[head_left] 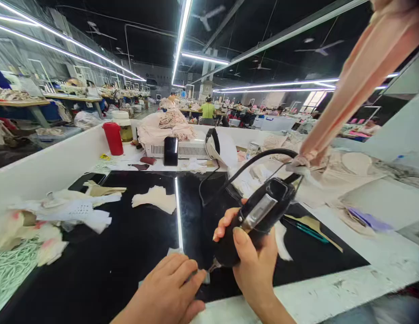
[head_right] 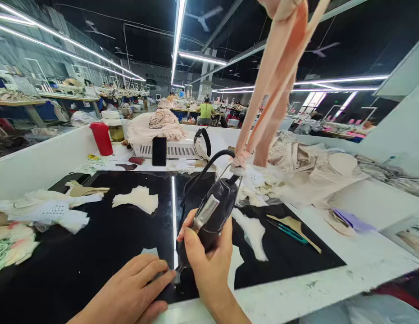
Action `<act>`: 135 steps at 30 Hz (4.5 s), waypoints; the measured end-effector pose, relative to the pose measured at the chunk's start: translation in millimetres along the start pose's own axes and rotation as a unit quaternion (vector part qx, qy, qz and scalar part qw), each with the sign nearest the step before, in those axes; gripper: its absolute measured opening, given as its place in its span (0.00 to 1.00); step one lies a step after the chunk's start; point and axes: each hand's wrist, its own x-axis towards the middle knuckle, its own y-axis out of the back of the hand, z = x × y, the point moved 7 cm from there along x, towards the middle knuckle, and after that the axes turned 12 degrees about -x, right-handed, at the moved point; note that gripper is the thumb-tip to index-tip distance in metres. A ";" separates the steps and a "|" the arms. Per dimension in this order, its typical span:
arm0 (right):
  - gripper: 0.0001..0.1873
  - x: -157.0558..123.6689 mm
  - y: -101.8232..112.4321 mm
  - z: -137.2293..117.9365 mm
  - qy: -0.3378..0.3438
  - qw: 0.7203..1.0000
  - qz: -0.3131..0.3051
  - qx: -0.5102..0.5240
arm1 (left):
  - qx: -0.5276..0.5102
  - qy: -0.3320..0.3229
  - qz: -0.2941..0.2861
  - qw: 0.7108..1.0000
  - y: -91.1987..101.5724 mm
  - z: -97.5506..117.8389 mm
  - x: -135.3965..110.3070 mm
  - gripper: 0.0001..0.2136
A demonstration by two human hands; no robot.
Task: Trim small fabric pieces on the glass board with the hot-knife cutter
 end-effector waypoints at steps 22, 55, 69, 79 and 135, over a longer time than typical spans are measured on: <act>0.15 -9.2 4.7 1.6 -0.003 1.000 -0.005 -0.011 | 0.019 -0.007 -0.016 1.000 -2.3 2.0 -4.8 0.14; 0.16 -16.6 -73.4 -17.2 -0.002 0.995 -0.096 0.020 | -0.105 0.282 -0.004 0.954 50.3 -50.3 -90.6 0.15; 0.18 -29.5 -114.4 1.9 -0.018 0.991 -0.094 0.093 | -0.159 0.305 0.055 0.937 51.1 -51.8 -91.6 0.11; 0.15 -32.9 -115.7 3.7 -0.021 0.992 -0.090 0.088 | -0.193 0.335 0.054 0.921 49.7 -55.1 -91.3 0.12; 0.17 -7.6 -78.3 14.1 -0.010 0.998 -0.036 0.047 | -0.309 0.185 -0.189 0.914 32.5 -82.6 -39.9 0.30</act>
